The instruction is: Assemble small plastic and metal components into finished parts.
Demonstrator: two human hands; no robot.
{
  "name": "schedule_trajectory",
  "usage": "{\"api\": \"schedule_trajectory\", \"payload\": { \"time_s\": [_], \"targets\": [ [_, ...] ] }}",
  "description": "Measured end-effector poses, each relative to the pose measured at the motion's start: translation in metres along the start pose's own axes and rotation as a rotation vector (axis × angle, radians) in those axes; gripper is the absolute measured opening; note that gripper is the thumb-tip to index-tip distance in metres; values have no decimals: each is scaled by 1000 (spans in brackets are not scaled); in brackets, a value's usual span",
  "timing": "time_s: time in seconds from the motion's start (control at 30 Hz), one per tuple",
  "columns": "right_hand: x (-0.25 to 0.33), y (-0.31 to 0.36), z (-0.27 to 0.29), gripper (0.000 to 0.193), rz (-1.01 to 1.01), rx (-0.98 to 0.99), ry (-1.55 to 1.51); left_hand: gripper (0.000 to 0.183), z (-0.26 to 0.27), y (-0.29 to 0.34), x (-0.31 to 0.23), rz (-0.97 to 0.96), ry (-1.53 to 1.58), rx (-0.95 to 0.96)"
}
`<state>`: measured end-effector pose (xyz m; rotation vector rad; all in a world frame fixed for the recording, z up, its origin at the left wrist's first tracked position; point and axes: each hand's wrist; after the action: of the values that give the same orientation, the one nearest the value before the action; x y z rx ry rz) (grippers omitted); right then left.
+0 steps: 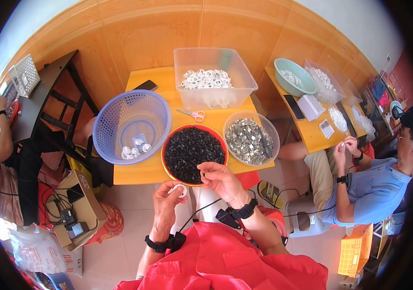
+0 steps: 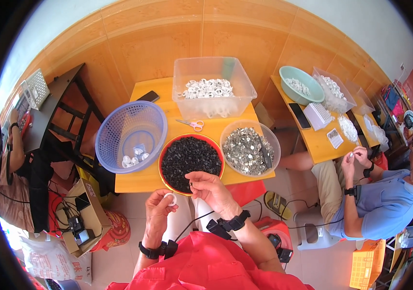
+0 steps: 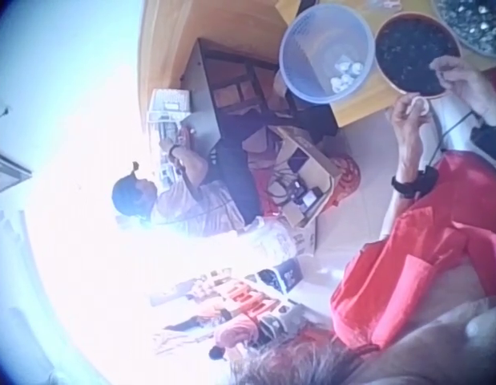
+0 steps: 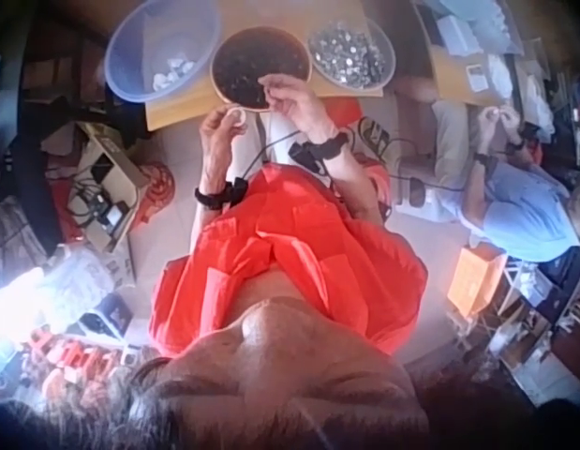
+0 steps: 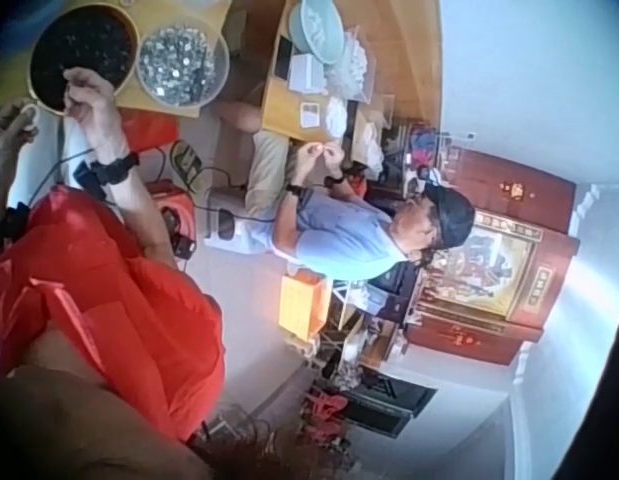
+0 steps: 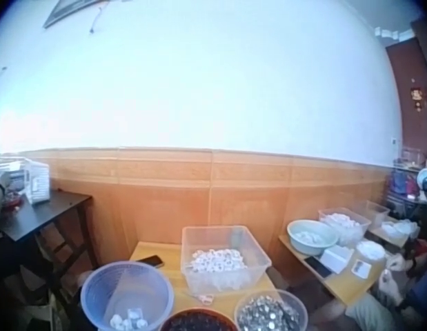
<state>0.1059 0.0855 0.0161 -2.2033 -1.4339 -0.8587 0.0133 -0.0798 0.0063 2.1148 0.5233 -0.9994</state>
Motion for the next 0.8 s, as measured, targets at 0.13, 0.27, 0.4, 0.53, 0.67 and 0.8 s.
{"api": "schedule_trajectory", "payload": {
  "time_s": [0.13, 0.27, 0.4, 0.53, 0.67, 0.8],
  "targets": [
    [-3, 2, 2, 23, -43, 8, -24, 11, 0, 2, -1, 11, 3, 19],
    [-4, 5, 1, 20, -40, 16, 21, 12, 1, 4, 0, 8, 1, 26],
    [-1, 6, -5, 18, -53, -14, 149, 13, 0, 8, -5, 25, 52, 45],
    [0, 11, -10, 17, -78, -28, 187, 14, -2, 8, -7, 34, 100, 76],
    [1, 12, -17, 17, -66, -28, 276, 14, -3, 9, -7, 14, 90, 91],
    [0, 13, -19, 17, -76, -52, 311, 14, -3, 10, -6, 17, 76, 94]
  ]
}}
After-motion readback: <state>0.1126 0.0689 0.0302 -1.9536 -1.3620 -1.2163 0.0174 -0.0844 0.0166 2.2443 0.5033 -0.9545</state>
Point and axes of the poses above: each hand's wrist, its own y-axis away from the middle knuckle, its own z-axis out of the back of the hand, x = y × z, and after that the axes turned 10 degrees about z, right-handed
